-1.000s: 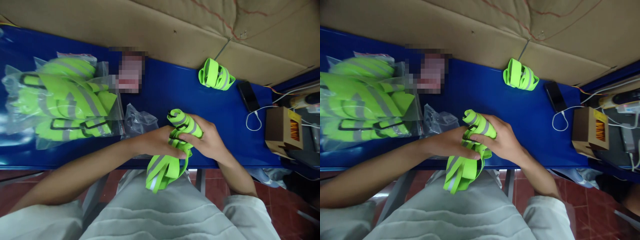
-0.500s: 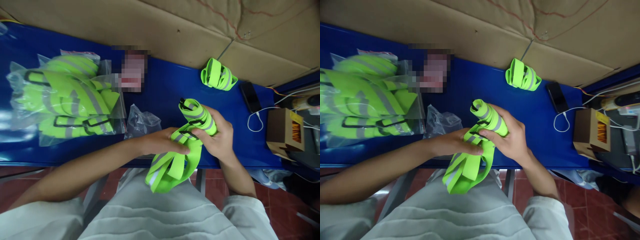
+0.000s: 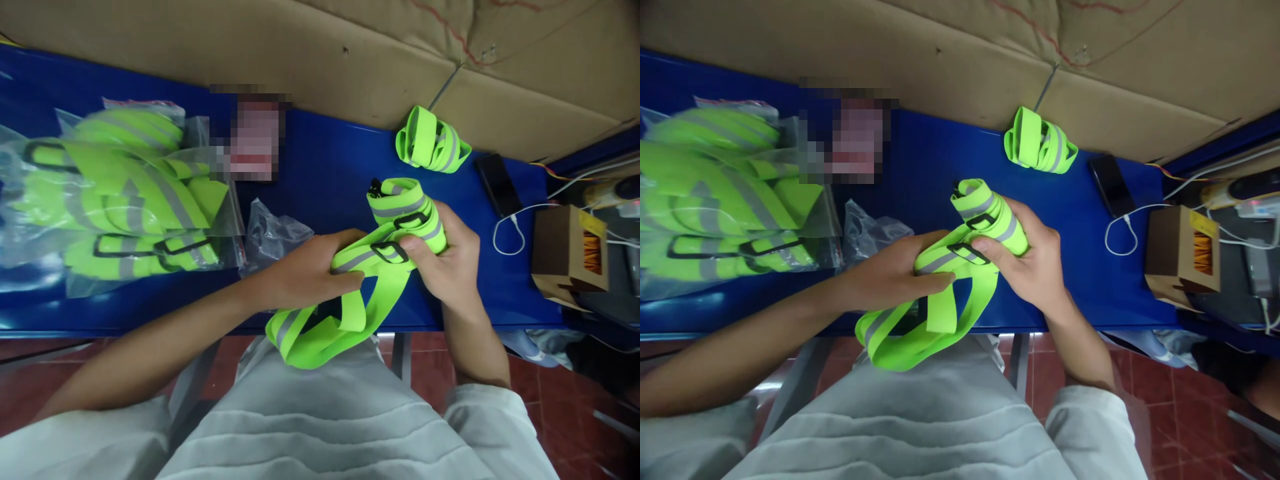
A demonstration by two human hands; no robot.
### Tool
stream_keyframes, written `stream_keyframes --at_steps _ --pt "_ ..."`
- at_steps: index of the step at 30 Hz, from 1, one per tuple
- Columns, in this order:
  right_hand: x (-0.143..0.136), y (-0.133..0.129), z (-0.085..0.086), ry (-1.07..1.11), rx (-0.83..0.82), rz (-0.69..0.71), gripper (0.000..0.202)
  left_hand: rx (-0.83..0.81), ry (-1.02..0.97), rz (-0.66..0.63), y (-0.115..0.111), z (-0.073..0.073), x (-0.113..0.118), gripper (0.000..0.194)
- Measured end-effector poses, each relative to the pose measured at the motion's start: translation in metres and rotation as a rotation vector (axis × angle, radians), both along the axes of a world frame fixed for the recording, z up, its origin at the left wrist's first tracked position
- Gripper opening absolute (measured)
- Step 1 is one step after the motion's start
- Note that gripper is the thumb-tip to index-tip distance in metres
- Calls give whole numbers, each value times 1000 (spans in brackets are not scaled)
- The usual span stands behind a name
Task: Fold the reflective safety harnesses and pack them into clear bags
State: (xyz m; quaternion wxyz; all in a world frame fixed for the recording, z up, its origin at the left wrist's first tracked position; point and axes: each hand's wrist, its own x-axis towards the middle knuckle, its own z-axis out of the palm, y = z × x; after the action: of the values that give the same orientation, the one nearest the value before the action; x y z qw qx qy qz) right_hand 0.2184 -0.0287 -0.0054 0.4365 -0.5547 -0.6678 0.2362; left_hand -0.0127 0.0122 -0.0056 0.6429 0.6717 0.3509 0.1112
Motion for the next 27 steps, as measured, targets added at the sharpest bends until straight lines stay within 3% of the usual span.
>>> stream_keyframes --at_steps 3,6,10,12,14,19,24,27 --pt "0 0 1 -19 -29 -12 44 -1 32 -35 1 1 -2 28" --pt "-3 0 2 43 -93 30 39 -228 -70 -105 -2 -3 0 25" --pt "-10 0 0 119 -135 43 38 -512 -235 -54 -14 -18 12 36" --pt "-12 1 -1 84 -130 36 40 -559 -263 -42 -19 -25 18 41" --pt "-11 0 -1 42 -121 37 42 -471 -253 -40 -20 -29 20 40" --pt "-6 -2 3 3 -108 19 32 51 22 -2 -5 -17 6 24" --pt "-6 1 4 58 -140 37 29 9 -15 -43 -1 -13 2 32" --pt "-5 2 2 56 -116 -6 32 201 46 71 -5 -14 5 49"
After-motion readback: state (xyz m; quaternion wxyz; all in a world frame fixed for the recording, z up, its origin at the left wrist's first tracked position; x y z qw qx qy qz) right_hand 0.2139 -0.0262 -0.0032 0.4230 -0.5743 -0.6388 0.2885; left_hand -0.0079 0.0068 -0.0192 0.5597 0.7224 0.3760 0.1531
